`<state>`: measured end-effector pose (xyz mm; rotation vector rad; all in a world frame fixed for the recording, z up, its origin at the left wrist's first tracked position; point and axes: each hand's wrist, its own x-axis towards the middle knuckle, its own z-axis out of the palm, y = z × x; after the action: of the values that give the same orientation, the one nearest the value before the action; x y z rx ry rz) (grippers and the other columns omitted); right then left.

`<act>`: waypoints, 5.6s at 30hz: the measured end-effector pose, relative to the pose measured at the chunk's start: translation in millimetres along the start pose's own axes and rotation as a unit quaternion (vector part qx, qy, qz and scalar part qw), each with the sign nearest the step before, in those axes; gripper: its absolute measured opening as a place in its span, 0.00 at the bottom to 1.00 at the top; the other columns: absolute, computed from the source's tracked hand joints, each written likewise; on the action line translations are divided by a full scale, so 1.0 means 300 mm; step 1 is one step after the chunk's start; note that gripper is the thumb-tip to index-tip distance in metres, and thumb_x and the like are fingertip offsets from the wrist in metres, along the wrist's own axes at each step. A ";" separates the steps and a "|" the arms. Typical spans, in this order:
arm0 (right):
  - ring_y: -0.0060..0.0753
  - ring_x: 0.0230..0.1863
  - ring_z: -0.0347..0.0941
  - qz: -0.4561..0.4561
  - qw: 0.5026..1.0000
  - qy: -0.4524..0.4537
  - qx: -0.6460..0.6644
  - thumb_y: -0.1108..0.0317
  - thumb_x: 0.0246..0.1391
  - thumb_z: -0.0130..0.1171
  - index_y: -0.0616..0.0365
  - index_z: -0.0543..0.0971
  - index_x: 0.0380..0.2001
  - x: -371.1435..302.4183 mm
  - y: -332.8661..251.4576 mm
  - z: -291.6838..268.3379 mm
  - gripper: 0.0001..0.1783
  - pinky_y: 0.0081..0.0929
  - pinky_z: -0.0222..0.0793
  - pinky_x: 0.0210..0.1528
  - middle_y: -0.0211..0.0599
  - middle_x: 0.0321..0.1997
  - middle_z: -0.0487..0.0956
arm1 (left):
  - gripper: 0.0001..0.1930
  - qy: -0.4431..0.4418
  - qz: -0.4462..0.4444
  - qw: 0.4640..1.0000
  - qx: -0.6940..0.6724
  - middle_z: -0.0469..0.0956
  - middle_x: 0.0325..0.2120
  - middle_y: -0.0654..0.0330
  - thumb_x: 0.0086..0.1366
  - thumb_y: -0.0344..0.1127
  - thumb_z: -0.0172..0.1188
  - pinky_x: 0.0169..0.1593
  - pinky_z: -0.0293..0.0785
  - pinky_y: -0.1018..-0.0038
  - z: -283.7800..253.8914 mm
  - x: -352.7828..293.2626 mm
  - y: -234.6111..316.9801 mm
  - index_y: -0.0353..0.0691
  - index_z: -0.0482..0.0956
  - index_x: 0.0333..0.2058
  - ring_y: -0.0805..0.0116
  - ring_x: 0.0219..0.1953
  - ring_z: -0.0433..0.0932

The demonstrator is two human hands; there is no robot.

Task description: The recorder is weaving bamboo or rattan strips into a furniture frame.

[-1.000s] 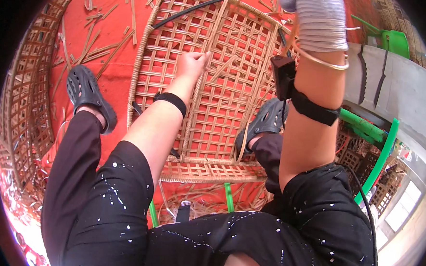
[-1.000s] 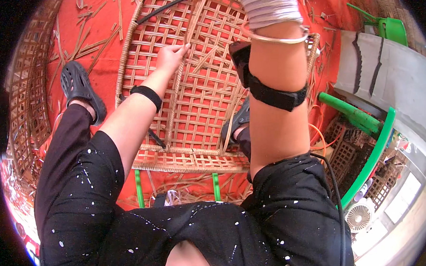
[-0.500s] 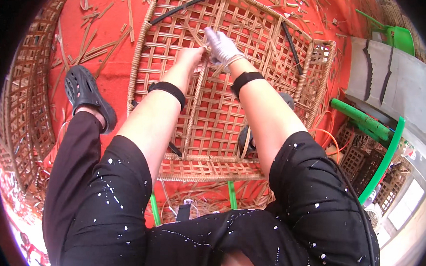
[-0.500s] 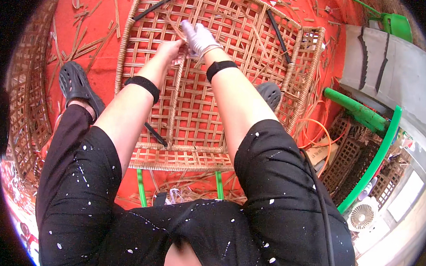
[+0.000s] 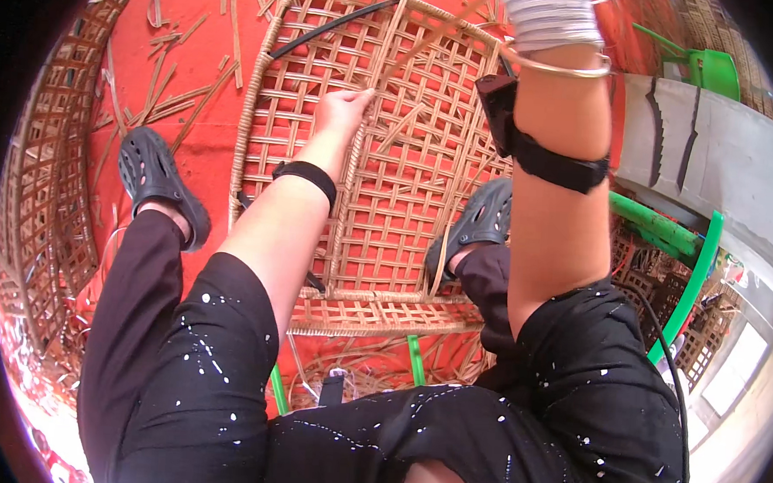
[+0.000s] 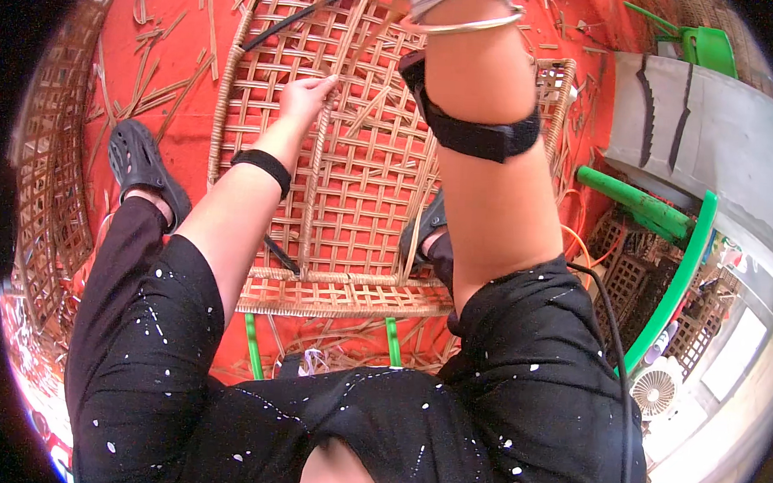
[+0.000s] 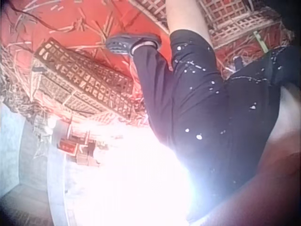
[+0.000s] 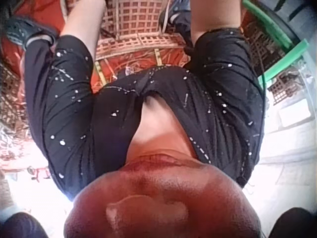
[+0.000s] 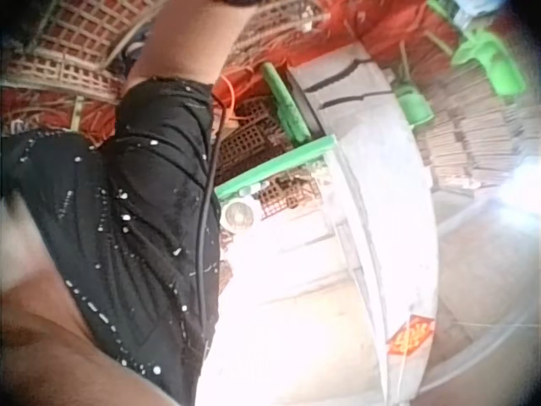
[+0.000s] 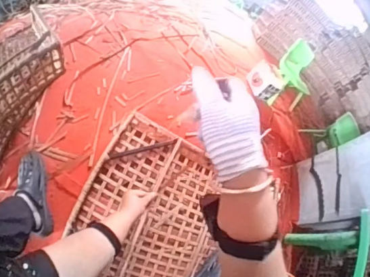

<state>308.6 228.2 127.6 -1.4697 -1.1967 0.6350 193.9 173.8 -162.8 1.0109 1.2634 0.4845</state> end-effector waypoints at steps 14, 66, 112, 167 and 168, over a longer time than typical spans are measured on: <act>0.22 0.15 0.69 0.499 0.835 -0.186 0.137 0.37 0.53 0.37 0.60 0.68 0.46 -0.330 0.769 0.091 0.35 0.22 0.66 0.18 0.39 0.34 0.79 | 0.10 -0.087 -0.230 0.965 -0.092 0.77 0.17 0.62 0.61 0.39 0.50 0.16 0.66 0.78 0.003 0.040 0.036 0.40 0.76 0.29 0.73 0.15 0.74; 0.26 0.20 0.73 0.102 0.960 0.018 -0.260 0.48 0.49 0.49 0.58 0.78 0.20 -0.091 0.498 0.036 0.23 0.26 0.68 0.29 0.35 0.18 0.77 | 0.11 -0.006 -0.151 0.981 -0.124 0.78 0.19 0.58 0.56 0.38 0.58 0.20 0.71 0.74 -0.006 0.125 0.032 0.35 0.79 0.28 0.72 0.18 0.76; 0.46 0.47 0.72 0.330 0.863 -0.115 -0.365 0.62 0.52 0.46 0.60 0.78 0.38 -0.691 -0.132 -0.026 0.17 0.40 0.68 0.47 0.48 0.44 0.76 | 0.04 -0.039 0.446 0.701 0.555 0.76 0.25 0.59 0.49 0.33 0.56 0.42 0.67 0.67 -0.777 -1.531 0.758 0.41 0.76 0.23 0.60 0.33 0.75; 0.14 0.19 0.62 0.121 0.985 -0.038 0.115 0.63 0.51 0.53 0.61 0.73 0.15 -0.924 -0.925 -0.263 0.16 0.19 0.59 0.23 0.28 0.13 0.69 | 0.09 0.031 0.440 0.700 0.561 0.76 0.21 0.56 0.51 0.38 0.55 0.34 0.71 0.66 -0.754 -1.506 0.755 0.39 0.77 0.20 0.58 0.27 0.75; 0.14 0.18 0.61 0.045 0.992 -0.079 0.087 0.64 0.52 0.53 0.61 0.73 0.14 -0.963 -0.981 -0.307 0.16 0.19 0.58 0.22 0.26 0.13 0.68 | 0.08 -0.001 0.385 0.729 0.567 0.76 0.31 0.55 0.51 0.36 0.56 0.42 0.70 0.65 -0.787 -1.522 0.755 0.41 0.77 0.30 0.57 0.37 0.75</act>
<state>190.0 -99.3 366.9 -1.3513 -1.1697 0.9084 -107.0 13.8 283.9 2.6390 1.0232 0.2709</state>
